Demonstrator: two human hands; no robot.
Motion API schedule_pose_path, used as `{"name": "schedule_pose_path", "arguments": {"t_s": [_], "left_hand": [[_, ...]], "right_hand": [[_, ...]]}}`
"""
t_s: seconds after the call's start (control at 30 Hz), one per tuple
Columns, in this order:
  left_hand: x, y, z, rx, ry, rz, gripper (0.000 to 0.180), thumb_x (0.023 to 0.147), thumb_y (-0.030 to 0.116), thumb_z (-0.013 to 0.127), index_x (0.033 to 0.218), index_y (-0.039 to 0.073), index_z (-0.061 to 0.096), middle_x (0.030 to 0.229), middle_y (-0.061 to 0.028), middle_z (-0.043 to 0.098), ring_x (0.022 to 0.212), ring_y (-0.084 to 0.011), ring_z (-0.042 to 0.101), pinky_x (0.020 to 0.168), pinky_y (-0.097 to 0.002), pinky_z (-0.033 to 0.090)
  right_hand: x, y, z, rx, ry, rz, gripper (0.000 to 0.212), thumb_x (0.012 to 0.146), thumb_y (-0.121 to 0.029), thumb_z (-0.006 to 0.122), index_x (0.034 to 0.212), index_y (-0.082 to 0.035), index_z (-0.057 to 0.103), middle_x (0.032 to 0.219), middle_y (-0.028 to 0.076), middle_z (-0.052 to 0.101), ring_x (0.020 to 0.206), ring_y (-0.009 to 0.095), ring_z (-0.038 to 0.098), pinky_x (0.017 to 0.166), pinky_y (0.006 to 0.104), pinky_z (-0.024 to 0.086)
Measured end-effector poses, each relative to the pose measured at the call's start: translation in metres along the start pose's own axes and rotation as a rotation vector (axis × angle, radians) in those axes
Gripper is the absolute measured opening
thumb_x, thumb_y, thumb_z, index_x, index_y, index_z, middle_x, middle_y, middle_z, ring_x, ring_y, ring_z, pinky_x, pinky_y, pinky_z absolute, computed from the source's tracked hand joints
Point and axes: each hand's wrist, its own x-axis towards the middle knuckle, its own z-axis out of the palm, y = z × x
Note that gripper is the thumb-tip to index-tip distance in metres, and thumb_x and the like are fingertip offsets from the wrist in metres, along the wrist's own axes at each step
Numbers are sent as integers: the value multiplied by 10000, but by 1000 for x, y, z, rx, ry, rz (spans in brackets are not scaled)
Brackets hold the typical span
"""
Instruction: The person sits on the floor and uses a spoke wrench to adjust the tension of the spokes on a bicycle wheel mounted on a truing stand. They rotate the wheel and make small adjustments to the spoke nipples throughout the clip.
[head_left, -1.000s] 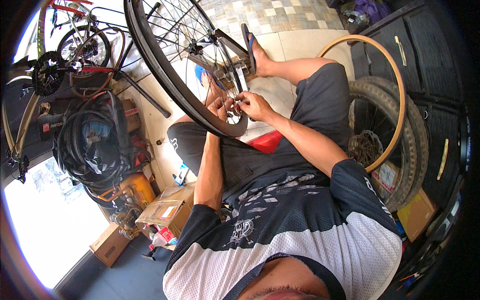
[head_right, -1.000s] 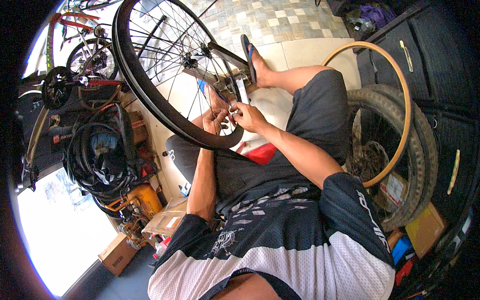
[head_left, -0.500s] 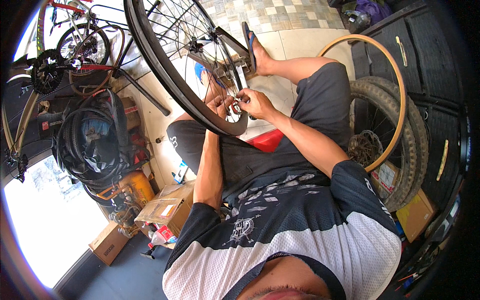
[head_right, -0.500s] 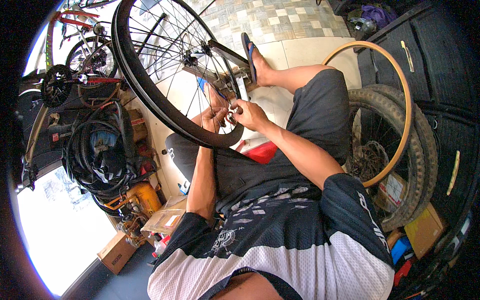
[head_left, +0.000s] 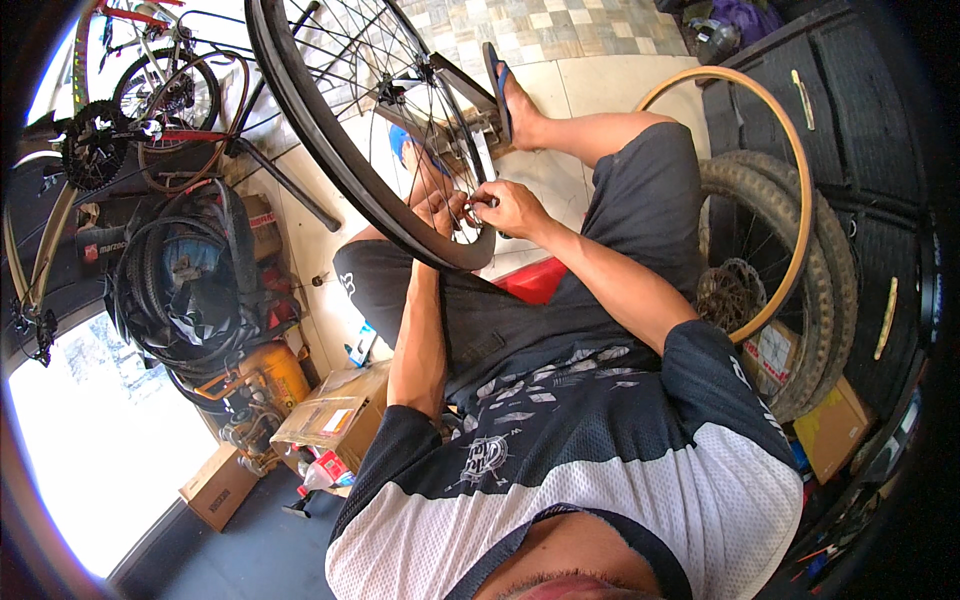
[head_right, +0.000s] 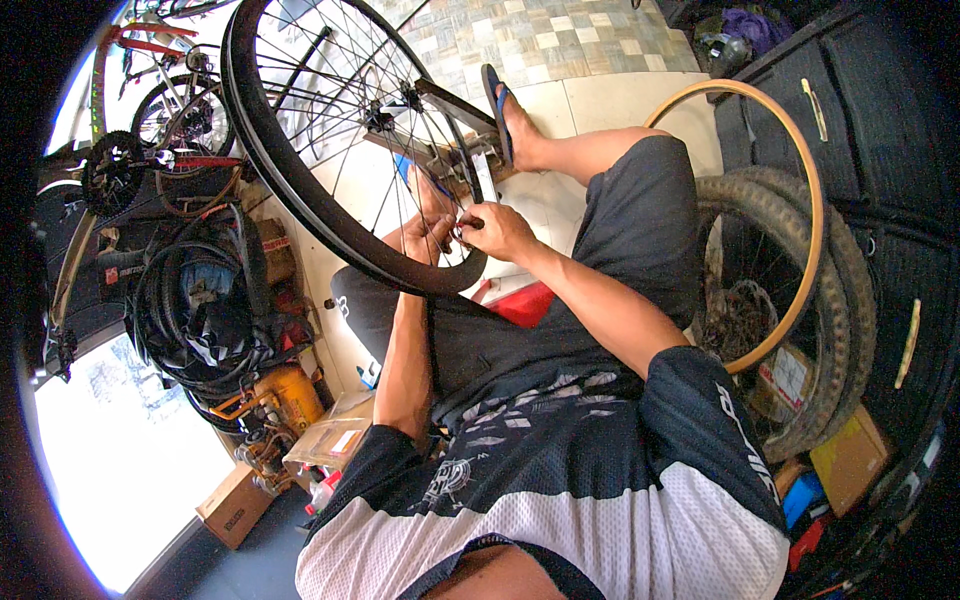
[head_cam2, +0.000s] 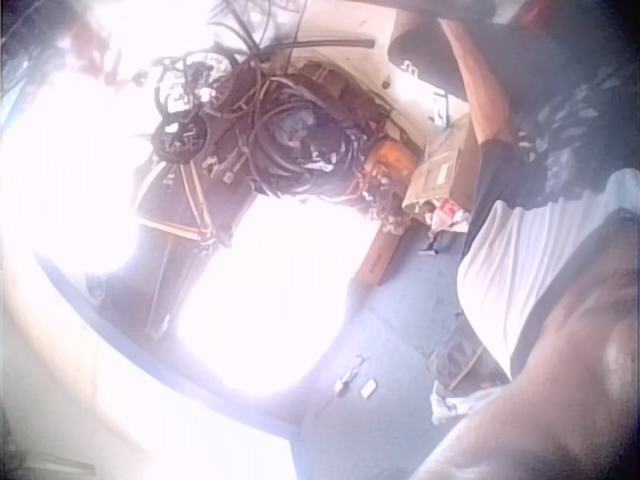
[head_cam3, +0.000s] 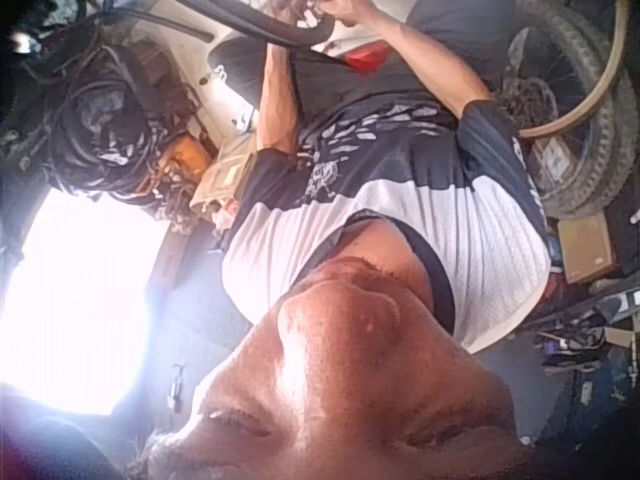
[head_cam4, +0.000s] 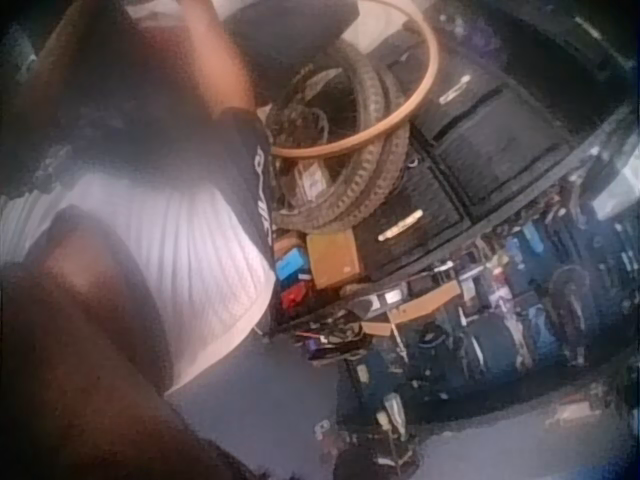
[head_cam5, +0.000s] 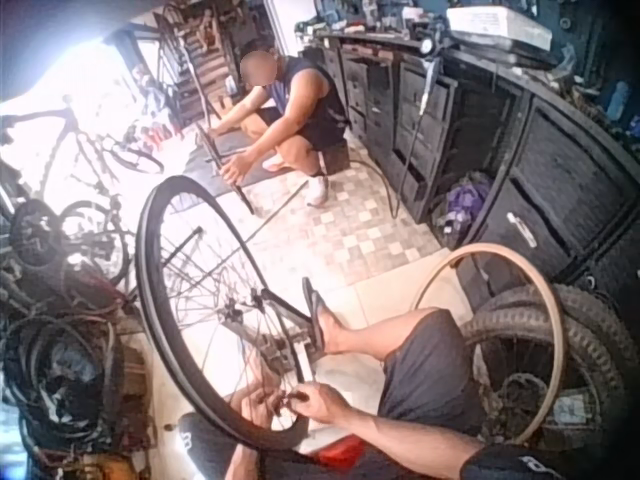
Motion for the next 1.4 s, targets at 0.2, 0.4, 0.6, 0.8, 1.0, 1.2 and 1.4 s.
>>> {"name": "schedule_pose_path", "arguments": {"t_s": [0.2, 0.4, 0.6, 0.8, 1.0, 1.2, 1.4], "left_hand": [[-2, 5, -2, 18, -29, -25, 241, 985, 226, 719, 999, -15, 716, 850, -64, 705, 745, -153, 690, 585, -279, 560], [-2, 3, -1, 20, 14, -22, 216, 976, 207, 736, 965, -6, 706, 732, -28, 656, 614, -106, 606, 532, -257, 482], [-4, 4, 3, -4, 48, 4, 255, 950, 246, 762, 891, 5, 706, 679, -8, 621, 593, -96, 554, 532, -269, 422], [-4, 11, 2, 67, -12, -12, 293, 980, 270, 730, 962, -18, 680, 811, -68, 675, 711, -162, 668, 592, -302, 550], [-7, 2, 1, -135, -49, -14, 255, 1020, 256, 676, 1041, 2, 663, 884, -83, 698, 791, -169, 679, 625, -323, 554], [-16, 27, 9, -273, -114, -43, 242, 999, 282, 718, 984, 48, 656, 766, -28, 679, 667, -112, 635, 527, -261, 487], [-13, 25, 1, 8, -48, -58, 249, 1015, 269, 685, 989, 22, 671, 766, -35, 649, 661, -121, 625, 558, -291, 530]], "right_hand": [[-2, 5, 8, 157, 38, -4, 270, 947, -184, 622, 1144, -2, 648, 901, 151, 766, 819, 302, 736, 751, 400, 544], [-11, -13, 1, 139, 47, -13, 387, 889, -323, 713, 1135, -27, 670, 942, 179, 754, 892, 361, 733, 789, 454, 556], [-8, -15, -6, 41, 1, 3, 330, 851, -303, 705, 1024, -23, 732, 946, 167, 765, 874, 352, 740, 800, 439, 565], [-1, 3, 3, 131, 3, 52, 321, 844, -284, 701, 1053, -43, 742, 905, 178, 762, 855, 353, 736, 796, 439, 563], [-1, 1, -3, 34, -19, 139, 386, 826, -325, 762, 1089, -47, 715, 927, 167, 761, 870, 348, 736, 789, 450, 559], [0, 8, -6, 112, 60, 56, 364, 874, -366, 746, 965, -14, 726, 900, 162, 758, 861, 330, 734, 783, 434, 555], [0, 6, -7, 207, -150, 19, 390, 955, -372, 657, 926, 8, 740, 860, 179, 747, 816, 304, 720, 754, 424, 537]]}}
